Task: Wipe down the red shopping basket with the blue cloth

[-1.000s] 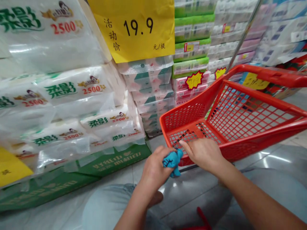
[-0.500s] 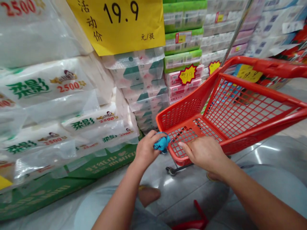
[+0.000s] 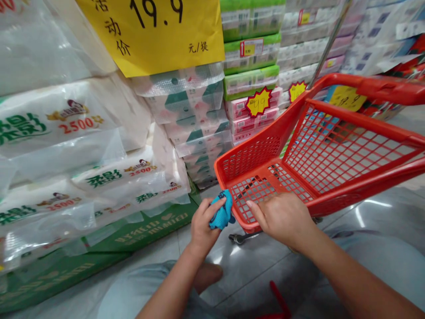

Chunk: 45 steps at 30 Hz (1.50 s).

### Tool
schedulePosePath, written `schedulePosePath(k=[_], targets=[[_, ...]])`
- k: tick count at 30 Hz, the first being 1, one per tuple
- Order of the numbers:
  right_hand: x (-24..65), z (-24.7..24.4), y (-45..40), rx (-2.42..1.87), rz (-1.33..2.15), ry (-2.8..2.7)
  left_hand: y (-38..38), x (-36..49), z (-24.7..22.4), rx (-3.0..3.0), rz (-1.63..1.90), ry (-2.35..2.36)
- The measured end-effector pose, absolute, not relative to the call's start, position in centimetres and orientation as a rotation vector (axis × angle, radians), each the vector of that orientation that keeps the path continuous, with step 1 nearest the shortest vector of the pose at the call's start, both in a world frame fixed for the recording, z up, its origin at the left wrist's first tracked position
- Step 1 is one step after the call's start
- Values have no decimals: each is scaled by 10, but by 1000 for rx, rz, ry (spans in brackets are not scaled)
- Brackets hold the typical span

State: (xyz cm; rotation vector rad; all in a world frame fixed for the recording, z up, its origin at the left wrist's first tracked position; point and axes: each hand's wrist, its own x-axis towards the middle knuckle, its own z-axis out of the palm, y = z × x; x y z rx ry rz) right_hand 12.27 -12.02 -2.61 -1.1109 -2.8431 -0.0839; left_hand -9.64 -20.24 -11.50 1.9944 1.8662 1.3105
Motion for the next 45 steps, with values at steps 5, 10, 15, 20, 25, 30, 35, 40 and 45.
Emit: schedulePosePath(k=[5, 10, 15, 20, 25, 30, 35, 40, 45], targets=[[123, -30, -121, -1038, -170, -2825, -151, -97, -124, 1332, 1626, 1997], [126, -32, -122, -979, -275, -2742, -135, -78, -148, 997, 1767, 1992], [138, -34, -119, -898, -329, -2734, -184, -30, -158, 859, 1808, 1885], [140, -39, -114, -798, -357, -2820, -146, -51, -148, 573, 1956, 1704], [135, -43, -116, -795, -375, -2815, -132, -61, -178, 337, 1879, 1654], [138, -46, -119, -847, -360, -2787, -145, -53, -184, 322, 1858, 1536], [138, -43, -117, -777, -360, -2781, -116, -70, -205, 286, 1835, 1543], [138, -42, -117, -796, -347, -2790, -120, -56, -228, 228, 1815, 1604], [136, -40, -117, -784, -398, -2768, -115, -70, -185, 372, 1950, 1592]])
